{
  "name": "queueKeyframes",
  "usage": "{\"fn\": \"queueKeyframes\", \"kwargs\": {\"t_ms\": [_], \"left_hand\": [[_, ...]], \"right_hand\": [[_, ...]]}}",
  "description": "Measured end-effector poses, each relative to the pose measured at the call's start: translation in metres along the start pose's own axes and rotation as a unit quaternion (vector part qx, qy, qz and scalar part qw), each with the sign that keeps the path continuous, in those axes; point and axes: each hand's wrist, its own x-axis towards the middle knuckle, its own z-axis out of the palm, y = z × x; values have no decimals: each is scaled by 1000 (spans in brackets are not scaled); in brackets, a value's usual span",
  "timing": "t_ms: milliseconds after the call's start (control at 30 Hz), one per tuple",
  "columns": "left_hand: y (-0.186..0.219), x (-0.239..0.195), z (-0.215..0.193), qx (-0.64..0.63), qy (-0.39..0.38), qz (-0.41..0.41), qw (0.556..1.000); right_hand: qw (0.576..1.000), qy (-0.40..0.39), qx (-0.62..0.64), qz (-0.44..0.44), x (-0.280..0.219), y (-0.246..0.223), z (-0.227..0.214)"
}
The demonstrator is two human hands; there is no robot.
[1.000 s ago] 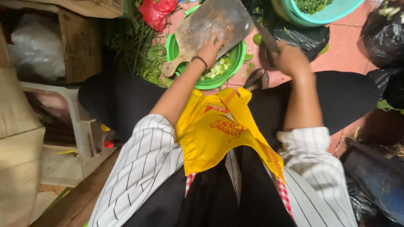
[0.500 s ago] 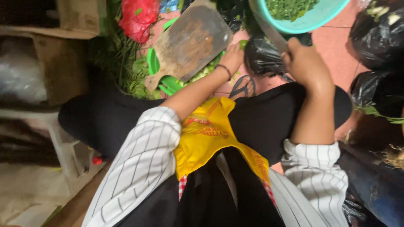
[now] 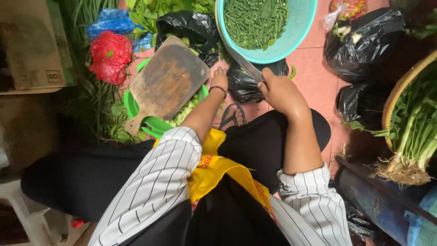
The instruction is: Chopping green chayote squash on a wooden cutting board using a knife while sitting on the floor.
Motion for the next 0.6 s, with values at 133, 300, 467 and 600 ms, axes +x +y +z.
{"fn": "queueKeyframes", "kwargs": {"t_ms": [133,300,467,600], "left_hand": [[31,-19,-83,39,-128,-44,990],[29,-18,-45,20,-68,-56,996],[21,-60,-187,0,-74,34,997],[-30,-96,-298,-171,-28,32,984]], "right_hand": [[1000,7,3,-5,1,-9,-2],[999,34,16,-16,0,-1,7],[998,54,-15,8,-2,-1,16],[998,28,-61,-6,2,-15,38]]}}
